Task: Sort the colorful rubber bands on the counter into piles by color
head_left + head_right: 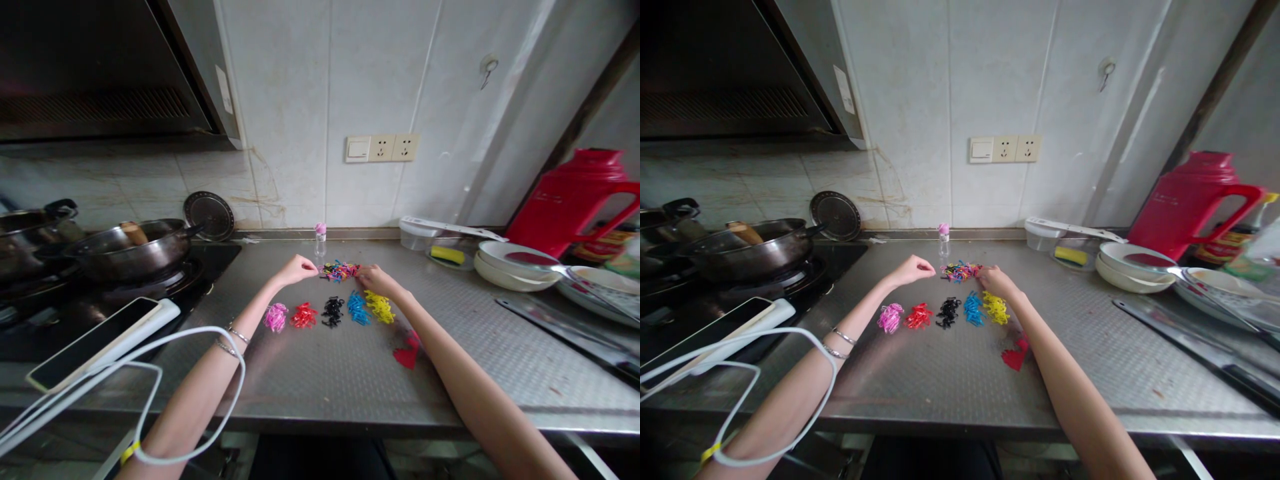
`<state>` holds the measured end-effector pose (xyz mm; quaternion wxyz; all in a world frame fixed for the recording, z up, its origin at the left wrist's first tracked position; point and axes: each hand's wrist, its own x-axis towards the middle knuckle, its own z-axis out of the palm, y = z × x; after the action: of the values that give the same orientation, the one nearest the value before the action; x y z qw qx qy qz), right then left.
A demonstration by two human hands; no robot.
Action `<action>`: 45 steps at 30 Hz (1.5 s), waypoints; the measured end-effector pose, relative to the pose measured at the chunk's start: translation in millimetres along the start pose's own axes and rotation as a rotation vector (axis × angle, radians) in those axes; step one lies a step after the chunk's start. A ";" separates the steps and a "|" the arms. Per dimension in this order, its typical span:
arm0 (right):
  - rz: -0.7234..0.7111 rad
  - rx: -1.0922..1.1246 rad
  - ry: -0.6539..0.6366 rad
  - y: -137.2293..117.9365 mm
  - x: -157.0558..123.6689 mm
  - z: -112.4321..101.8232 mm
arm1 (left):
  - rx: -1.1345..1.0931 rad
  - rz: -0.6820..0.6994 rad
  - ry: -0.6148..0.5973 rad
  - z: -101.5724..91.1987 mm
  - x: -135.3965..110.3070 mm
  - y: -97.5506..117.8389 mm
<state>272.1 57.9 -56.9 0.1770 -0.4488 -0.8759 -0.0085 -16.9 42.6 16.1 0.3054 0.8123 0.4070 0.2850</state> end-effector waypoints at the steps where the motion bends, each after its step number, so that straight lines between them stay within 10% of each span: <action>1: 0.001 -0.001 -0.001 0.2 -0.2 -0.1 | 0.002 -0.001 -0.003 0.5 -0.6 0.0; 45: 0.276 0.382 0.319 -18.3 -0.2 -17.9 | 0.077 -0.075 -0.016 7.5 -6.5 -24.4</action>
<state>263.2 43.6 -37.6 0.3933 -0.5153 -0.7534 0.1103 -26.7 46.9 -7.9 0.2880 0.8098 0.4454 0.2508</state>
